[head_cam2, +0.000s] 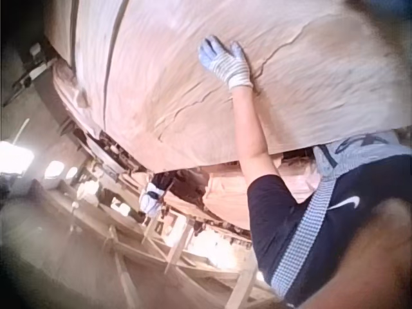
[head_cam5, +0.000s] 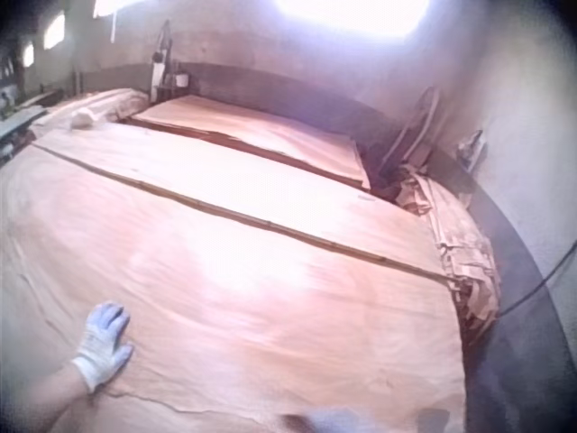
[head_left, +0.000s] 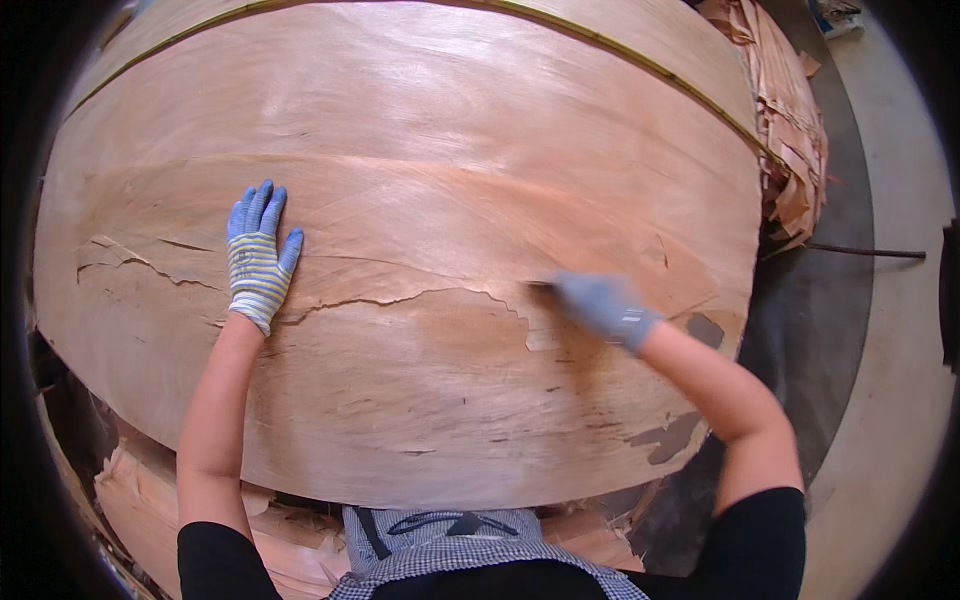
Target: The person trims pieces of wood veneer using a utility knife, applies strips of adhesive tape to the sheets, and moves the veneer sheets from one stack to another.
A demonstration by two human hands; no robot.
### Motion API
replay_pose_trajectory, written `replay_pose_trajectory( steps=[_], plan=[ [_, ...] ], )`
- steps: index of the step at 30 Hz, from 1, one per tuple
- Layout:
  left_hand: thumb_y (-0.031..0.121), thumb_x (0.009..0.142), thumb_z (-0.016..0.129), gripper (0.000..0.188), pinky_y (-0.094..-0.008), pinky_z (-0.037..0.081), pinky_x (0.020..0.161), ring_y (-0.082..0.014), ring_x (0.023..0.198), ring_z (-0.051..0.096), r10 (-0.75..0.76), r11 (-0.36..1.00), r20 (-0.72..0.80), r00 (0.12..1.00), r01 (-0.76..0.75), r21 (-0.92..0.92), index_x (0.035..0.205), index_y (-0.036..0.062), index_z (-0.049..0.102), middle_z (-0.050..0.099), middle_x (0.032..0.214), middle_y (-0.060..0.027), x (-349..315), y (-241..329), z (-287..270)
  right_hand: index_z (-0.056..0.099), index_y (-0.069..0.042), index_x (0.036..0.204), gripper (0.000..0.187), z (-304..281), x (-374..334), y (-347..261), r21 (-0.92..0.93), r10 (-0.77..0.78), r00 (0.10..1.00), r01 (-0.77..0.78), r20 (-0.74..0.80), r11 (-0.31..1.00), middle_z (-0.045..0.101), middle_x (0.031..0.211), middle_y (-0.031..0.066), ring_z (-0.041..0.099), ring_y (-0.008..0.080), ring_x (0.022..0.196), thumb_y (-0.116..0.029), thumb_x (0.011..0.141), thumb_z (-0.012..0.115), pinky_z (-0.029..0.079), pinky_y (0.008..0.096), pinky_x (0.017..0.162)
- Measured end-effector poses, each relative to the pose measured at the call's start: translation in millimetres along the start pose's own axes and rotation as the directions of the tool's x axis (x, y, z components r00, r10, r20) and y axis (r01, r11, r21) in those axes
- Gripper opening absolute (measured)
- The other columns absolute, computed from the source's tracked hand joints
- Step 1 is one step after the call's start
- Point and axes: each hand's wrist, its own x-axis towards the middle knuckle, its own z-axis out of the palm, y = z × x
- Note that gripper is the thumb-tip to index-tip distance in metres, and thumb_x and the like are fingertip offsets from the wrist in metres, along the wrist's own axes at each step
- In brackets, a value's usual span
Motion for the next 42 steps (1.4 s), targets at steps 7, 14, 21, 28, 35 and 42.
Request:
replay_pose_trajectory(
  steps=[7, 14, 21, 28, 35, 42],
  plan=[
    [0.024, 0.082, 0.064, 0.056, -0.0492, 0.027, 0.11, -0.0373, 0.131, 0.038, 0.005, 1.0, -0.051, 0.999, -0.004, 0.013, 0.133, 0.0062, 0.049, 0.044, 0.14, -0.017, -5, -3, -10, 0.06, -0.01, 0.099, 0.015, 5, -80, 121, -0.228, 0.053, 0.941, -0.135, -0.334, 0.964, 0.064, 0.081, 0.0172, 0.063, 0.0364, 0.069, -0.016, 0.086, 0.061, 0.049, 0.045, 0.056],
    [0.035, 0.088, 0.058, 0.056, -0.0469, 0.028, 0.111, -0.0362, 0.131, 0.038, -0.016, 0.998, -0.036, 0.999, 0.013, -0.063, 0.135, 0.0064, 0.048, 0.044, 0.141, -0.0174, -11, -12, -2, 0.059, -0.007, 0.099, 0.016, -19, 97, -138, 0.028, -0.291, 0.734, 0.388, -0.613, 0.921, 0.064, 0.086, 0.0149, 0.062, 0.0364, 0.074, -0.01, 0.084, 0.063, 0.05, 0.0432, 0.062],
    [0.017, 0.092, 0.059, 0.04, -0.0362, 0.046, 0.098, -0.0234, 0.117, 0.057, -0.59, 0.55, -0.007, 0.807, 0.395, -0.736, 0.129, 0.0026, 0.055, 0.057, 0.133, -0.0126, -2, -331, -78, 0.056, -0.01, 0.104, 0.017, -64, 156, -241, 0.083, -0.061, 0.964, 0.085, -0.258, 0.993, 0.065, 0.086, 0.0186, 0.063, 0.0386, 0.078, -0.021, 0.092, 0.054, 0.048, 0.0485, 0.065],
    [0.028, 0.063, 0.084, 0.104, -0.0396, 0.039, 0.104, -0.0316, 0.117, 0.054, -0.44, 0.846, -0.089, 0.893, 0.38, -0.375, 0.148, 0.0064, 0.028, 0.059, 0.126, -0.0162, -38, -422, -83, 0.051, -0.007, 0.102, 0.02, -109, 386, -528, -0.198, -0.561, 0.811, 0.53, -0.164, 0.825, 0.063, 0.08, 0.0213, 0.062, 0.0421, 0.075, -0.025, 0.096, 0.045, 0.048, 0.0511, 0.064],
    [0.039, 0.064, 0.081, 0.107, -0.0414, 0.036, 0.106, -0.0351, 0.123, 0.049, -0.386, 0.912, -0.093, 0.918, 0.365, -0.186, 0.148, 0.0035, 0.024, 0.052, 0.134, -0.0185, -42, -427, -58, 0.052, -0.007, 0.102, 0.018, -95, 418, -521, -0.377, -0.477, 0.872, 0.407, -0.112, 0.832, 0.065, 0.082, 0.0204, 0.064, 0.0406, 0.077, -0.023, 0.093, 0.049, 0.051, 0.0489, 0.065],
    [0.029, 0.077, 0.065, 0.063, -0.0447, 0.039, 0.101, -0.0361, 0.117, 0.052, -0.303, 0.94, 0.047, 0.952, 0.291, 0.178, 0.133, 0.0061, 0.049, 0.054, 0.128, -0.0207, -4, -350, -102, 0.05, -0.01, 0.102, 0.023, -68, 182, -188, -0.305, 0.103, 0.98, -0.152, -0.17, 0.94, 0.063, 0.071, 0.0208, 0.063, 0.0418, 0.068, -0.029, 0.092, 0.053, 0.049, 0.0525, 0.059]
  ],
)
